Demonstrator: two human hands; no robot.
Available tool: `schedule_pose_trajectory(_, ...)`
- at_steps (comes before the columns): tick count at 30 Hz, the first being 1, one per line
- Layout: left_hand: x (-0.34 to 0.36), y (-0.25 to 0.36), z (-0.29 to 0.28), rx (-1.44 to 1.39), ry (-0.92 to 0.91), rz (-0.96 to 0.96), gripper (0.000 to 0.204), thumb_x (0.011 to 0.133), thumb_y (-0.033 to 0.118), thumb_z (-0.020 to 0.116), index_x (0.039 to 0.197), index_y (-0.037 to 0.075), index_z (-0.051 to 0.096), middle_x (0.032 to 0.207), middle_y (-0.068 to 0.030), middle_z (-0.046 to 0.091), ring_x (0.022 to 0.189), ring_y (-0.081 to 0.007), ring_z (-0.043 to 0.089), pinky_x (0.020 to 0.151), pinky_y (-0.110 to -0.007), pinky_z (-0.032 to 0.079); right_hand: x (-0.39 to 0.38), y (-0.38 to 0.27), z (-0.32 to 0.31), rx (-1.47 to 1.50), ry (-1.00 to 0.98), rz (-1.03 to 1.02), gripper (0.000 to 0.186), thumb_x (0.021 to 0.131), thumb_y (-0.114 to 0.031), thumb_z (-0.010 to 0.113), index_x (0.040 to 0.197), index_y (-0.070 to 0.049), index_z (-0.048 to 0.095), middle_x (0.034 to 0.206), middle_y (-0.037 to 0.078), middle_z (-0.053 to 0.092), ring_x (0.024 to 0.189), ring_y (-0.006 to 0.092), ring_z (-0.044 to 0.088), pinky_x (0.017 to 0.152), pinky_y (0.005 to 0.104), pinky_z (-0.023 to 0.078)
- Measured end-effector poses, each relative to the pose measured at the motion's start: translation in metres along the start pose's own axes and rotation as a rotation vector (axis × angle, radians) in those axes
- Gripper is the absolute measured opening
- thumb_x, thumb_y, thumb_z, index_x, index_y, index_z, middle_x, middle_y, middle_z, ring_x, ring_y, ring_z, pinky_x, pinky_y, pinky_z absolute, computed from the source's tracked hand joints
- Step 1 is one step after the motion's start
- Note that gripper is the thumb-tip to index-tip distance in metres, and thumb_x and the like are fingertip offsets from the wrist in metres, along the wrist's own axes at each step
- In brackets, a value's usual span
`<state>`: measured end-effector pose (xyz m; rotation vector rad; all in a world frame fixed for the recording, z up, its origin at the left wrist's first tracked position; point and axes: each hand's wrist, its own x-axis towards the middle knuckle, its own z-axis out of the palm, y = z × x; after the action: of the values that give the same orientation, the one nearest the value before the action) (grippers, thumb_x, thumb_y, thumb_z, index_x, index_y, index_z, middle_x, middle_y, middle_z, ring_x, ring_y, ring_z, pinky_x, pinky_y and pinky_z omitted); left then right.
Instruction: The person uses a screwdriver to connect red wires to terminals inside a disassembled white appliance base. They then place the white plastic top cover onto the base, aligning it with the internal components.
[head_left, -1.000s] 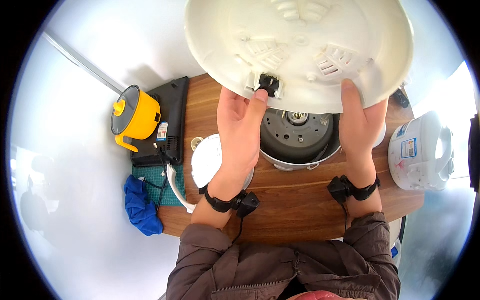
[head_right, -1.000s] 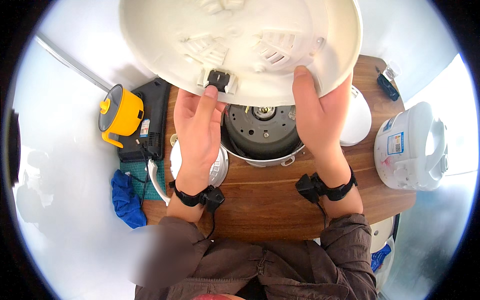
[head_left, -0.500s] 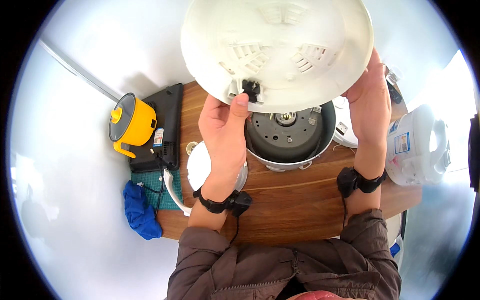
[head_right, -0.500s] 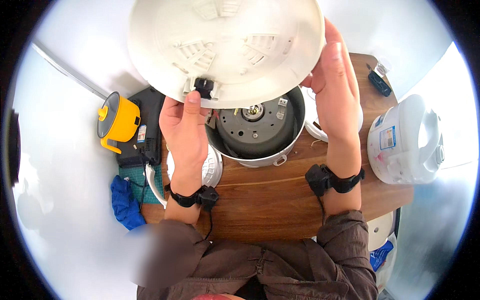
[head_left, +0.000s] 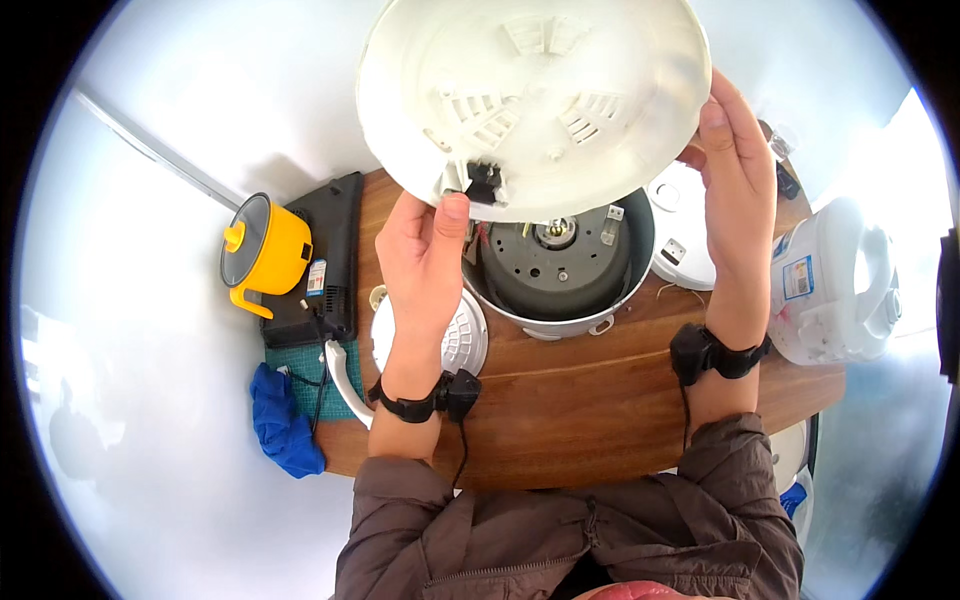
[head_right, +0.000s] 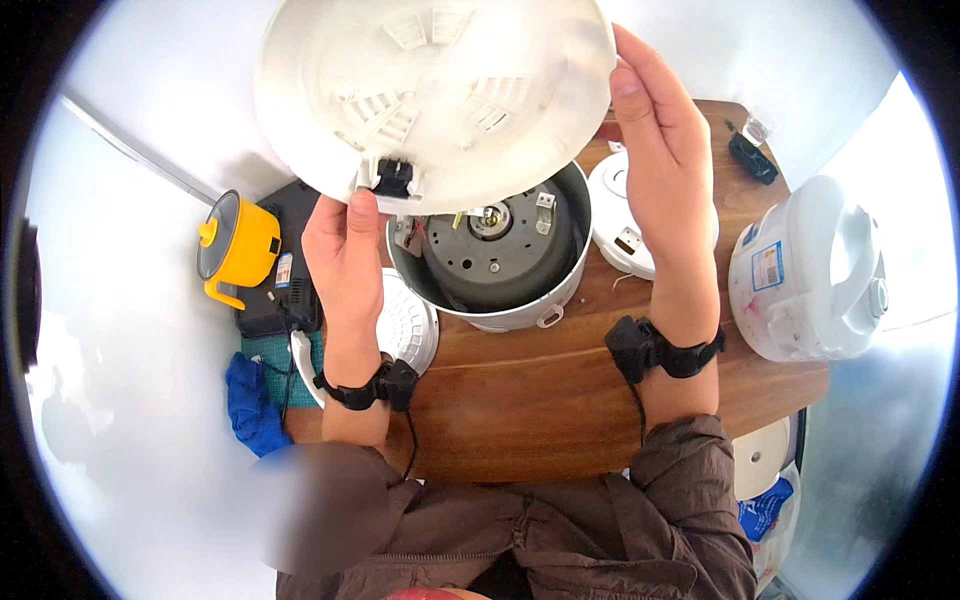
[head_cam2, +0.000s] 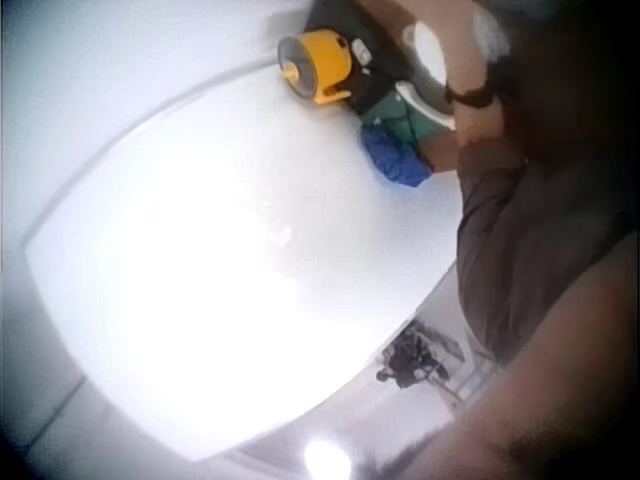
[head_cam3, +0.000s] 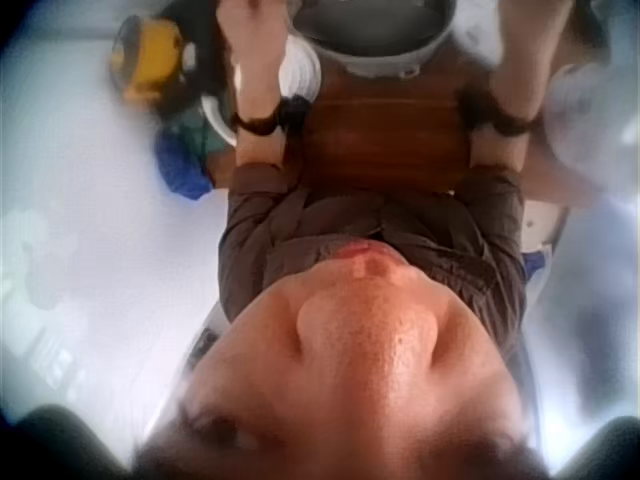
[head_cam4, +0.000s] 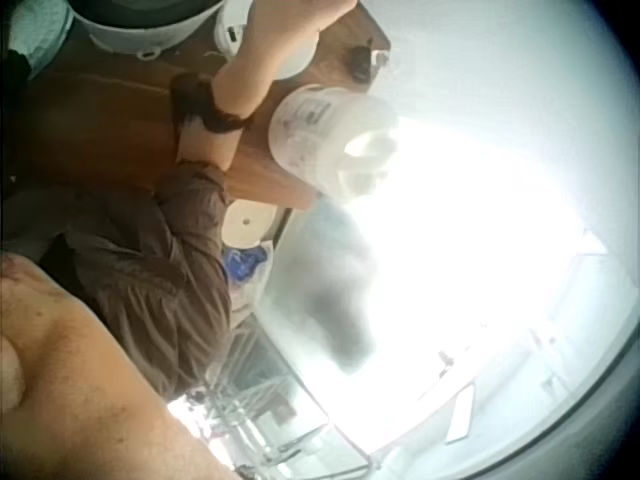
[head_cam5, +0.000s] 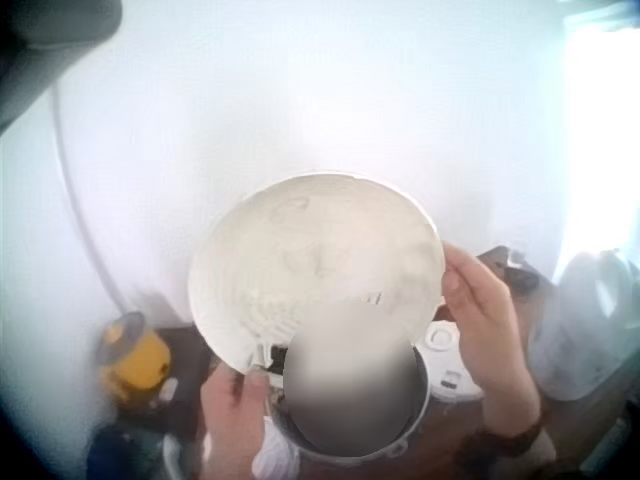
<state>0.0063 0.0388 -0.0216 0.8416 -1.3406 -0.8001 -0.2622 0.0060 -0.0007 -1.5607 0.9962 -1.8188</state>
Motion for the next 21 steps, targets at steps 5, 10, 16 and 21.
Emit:
schedule_pose_trajectory(5,0.008,0.005,-0.01,-0.03,-0.131,-0.007,0.068,0.111,0.05,0.037,0.139,-0.01,0.054,0.127,-0.017,0.067,0.113,-0.0243,0.067,0.099,-0.039,0.055,0.002,0.002,-0.004,0.011,0.029,0.041,0.041,0.111,-0.026,0.051,0.144,-0.002,0.058,0.113,0.006,0.074,0.091,0.0125,0.071,0.079,0.0292,0.059)
schedule_pose_trajectory(10,0.018,0.007,-0.012,-0.182,-0.19,-0.121,0.096,0.102,0.073,0.023,0.152,-0.008,0.036,0.148,-0.0213,0.053,0.131,-0.0349,0.058,0.11,-0.051,0.048,0.002,0.001,0.0,0.059,-0.019,0.006,0.04,0.11,-0.023,0.053,0.144,-0.002,0.059,0.118,0.008,0.073,0.1,0.0156,0.072,0.084,0.0314,0.06)
schedule_pose_trajectory(16,0.021,0.014,-0.006,-0.351,-0.192,-0.154,0.105,0.093,0.084,0.028,0.162,0.006,0.019,0.163,-0.0181,0.033,0.145,-0.0362,0.041,0.118,-0.054,0.04,0.002,0.012,-0.001,0.103,-0.079,0.055,0.038,0.107,-0.016,0.058,0.14,0.001,0.061,0.122,0.011,0.072,0.11,0.0205,0.07,0.093,0.0364,0.06)
schedule_pose_trajectory(21,0.023,0.0,-0.01,-0.373,-0.204,-0.056,0.114,0.085,0.09,0.035,0.163,0.008,0.019,0.164,-0.0148,0.03,0.149,-0.0353,0.034,0.121,-0.055,0.034,0.003,0.025,-0.003,0.092,-0.152,0.031,0.039,0.108,-0.019,0.056,0.14,0.003,0.06,0.125,0.014,0.071,0.115,0.0236,0.068,0.098,0.0397,0.057)
